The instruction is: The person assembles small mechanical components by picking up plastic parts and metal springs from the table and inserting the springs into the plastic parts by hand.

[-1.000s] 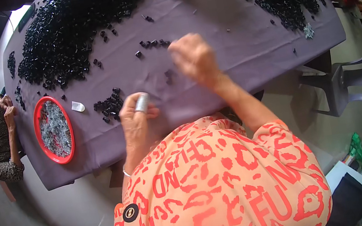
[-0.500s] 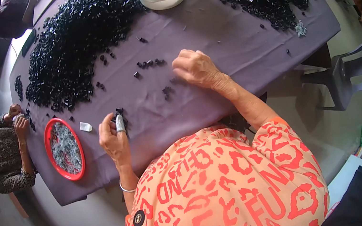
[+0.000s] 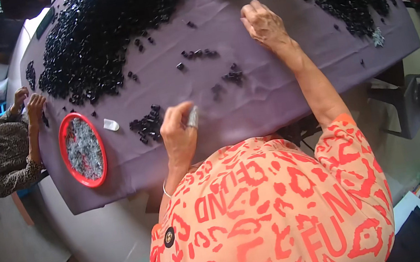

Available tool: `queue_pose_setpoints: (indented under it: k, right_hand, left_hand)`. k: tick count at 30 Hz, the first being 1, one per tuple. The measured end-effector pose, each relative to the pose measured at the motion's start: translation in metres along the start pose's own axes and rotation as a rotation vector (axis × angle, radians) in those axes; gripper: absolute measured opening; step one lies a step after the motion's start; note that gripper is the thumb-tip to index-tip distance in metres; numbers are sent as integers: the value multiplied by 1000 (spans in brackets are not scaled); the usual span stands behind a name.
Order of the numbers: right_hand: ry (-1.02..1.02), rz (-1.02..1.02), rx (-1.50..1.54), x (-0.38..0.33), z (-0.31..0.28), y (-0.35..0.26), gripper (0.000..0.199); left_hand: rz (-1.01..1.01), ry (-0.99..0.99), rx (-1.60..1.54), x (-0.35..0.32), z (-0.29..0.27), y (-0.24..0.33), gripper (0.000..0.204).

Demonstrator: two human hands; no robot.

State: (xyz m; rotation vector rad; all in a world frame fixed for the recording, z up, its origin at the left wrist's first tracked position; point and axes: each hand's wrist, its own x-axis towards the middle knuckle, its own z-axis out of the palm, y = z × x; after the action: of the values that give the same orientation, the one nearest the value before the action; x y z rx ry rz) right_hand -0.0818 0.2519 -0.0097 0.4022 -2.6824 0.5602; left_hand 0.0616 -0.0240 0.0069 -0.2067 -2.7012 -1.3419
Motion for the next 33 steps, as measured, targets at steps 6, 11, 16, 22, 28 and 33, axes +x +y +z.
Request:
queue_pose_setpoints:
  k: [6,11,16,22,28,33]
  right_hand:
    - [2,167,397,-34,-11,-45,7]
    - [-86,362,777,-60,-8,-47,9]
    - [-46,513,939,-65,-4,-48,8]
    - [193,333,824,-72,11,-49,6]
    - [307,166,498,-71,8,-59,6]
    - [277,139,495,-69,6,-61,7]
  left_hand:
    - [-45,180,101,59,2,-19,23]
    - [84,118,181,82,18,-32,17]
    - [32,100,197,84,20,-31,13]
    - [88,71,176,69,16,-31,15]
    - [159,102,89,45,8,-17,17]
    - [143,-10,164,16,23,6,18]
